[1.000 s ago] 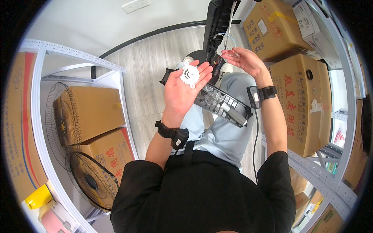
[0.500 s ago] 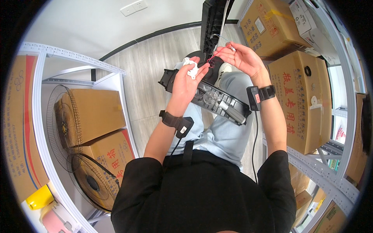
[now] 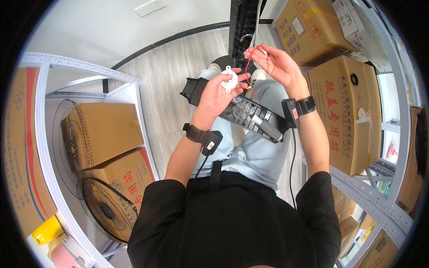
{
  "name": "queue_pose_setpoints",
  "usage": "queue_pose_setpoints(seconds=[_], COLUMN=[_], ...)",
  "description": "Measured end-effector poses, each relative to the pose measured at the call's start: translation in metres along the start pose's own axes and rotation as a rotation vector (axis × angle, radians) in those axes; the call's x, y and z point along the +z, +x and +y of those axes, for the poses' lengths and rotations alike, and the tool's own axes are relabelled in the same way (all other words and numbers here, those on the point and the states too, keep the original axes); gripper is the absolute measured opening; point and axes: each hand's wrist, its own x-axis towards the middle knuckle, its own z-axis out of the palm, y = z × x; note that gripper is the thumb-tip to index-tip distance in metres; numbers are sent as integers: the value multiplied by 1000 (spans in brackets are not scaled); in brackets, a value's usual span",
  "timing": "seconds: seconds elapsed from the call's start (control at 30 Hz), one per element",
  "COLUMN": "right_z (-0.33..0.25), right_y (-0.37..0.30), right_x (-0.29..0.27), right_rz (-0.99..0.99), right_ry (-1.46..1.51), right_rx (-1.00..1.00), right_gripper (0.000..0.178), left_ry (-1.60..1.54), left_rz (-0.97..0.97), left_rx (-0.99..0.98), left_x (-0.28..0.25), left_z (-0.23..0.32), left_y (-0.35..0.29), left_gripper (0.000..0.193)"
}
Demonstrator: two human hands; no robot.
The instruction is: The person sits on the floor and assembles a small white circular electronic component. They insert a small metal piece into the component, connect red wires to its terminals, and then wrap the assembly with clear tape.
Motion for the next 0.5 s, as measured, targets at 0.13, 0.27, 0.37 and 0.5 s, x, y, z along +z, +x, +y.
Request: queue_pose_setpoints(seconds=[0.13, 0.27, 0.37, 0.5], right_z=[3, 7, 6, 9], right_y=[2, 3, 4, 4], right_x=[6, 8, 7, 6], right_rz=[59, 78, 77, 116], right_ry=[-22, -73, -67, -149], right_rx=[-39, -73, -61, -50], right_gripper=[23, 24, 24, 32], left_ry=[6, 37, 41, -10], left_rz=[-65, -47, -44, -60], left_rx=[-64, -73, -75, -92], left_x=[0, 8, 11, 13], left_z=[0, -1, -2, -2], left_y=[0, -3, -6, -8], left_gripper=[42, 43, 42, 39])
